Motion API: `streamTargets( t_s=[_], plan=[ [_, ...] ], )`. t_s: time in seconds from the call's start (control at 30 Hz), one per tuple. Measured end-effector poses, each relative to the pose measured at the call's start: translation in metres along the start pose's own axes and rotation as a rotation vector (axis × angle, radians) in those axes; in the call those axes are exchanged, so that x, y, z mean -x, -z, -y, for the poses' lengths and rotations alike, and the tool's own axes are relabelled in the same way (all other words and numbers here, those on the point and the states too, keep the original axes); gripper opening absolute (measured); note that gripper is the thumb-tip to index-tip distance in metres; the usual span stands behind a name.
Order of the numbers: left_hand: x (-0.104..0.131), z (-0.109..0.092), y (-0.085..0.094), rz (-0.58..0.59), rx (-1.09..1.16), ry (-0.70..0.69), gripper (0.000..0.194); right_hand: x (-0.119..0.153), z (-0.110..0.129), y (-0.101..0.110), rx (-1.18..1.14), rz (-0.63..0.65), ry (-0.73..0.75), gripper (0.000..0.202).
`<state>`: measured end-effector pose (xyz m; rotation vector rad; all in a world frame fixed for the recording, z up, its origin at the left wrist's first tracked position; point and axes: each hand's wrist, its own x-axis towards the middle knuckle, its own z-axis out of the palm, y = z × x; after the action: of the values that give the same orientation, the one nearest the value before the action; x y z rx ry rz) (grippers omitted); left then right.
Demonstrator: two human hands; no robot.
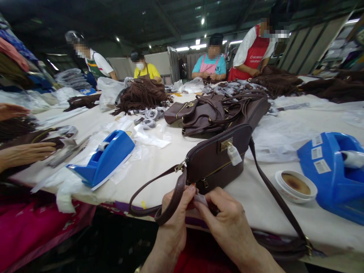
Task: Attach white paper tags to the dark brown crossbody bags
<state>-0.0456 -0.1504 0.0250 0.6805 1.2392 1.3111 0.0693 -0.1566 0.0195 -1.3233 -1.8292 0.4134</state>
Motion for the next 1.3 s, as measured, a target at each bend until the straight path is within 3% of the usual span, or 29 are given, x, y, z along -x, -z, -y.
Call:
streamTargets(
  t_s=[0.2,0.43,0.63,0.93,1.1,1.3],
  plan=[
    [0.004,0.003,0.001,0.025,0.124,0.005,0.016,-0.012,0.003,0.001,-0.014,0.064,-0.083,0.02],
    [0.01,0.001,-0.001,0.029,0.19,0.054,0.013,-0.023,0.005,0.008,-0.233,0.19,-0.273,0.022],
    [0.011,0.003,-0.002,0.021,0.227,0.037,0.008,-0.031,0.009,0.01,-0.315,0.254,-0.317,0.023],
    [0.01,0.002,-0.005,0.022,0.203,0.046,0.013,-0.033,0.009,0.005,-0.479,0.108,-0.455,0.03],
    [0.009,0.003,-0.007,0.014,0.156,0.043,0.016,-0.032,0.007,0.002,-0.518,0.095,-0.48,0.03],
    [0.008,0.005,-0.006,0.033,0.206,0.003,0.014,-0.035,0.004,0.008,-0.464,0.165,-0.459,0.031]
  ],
)
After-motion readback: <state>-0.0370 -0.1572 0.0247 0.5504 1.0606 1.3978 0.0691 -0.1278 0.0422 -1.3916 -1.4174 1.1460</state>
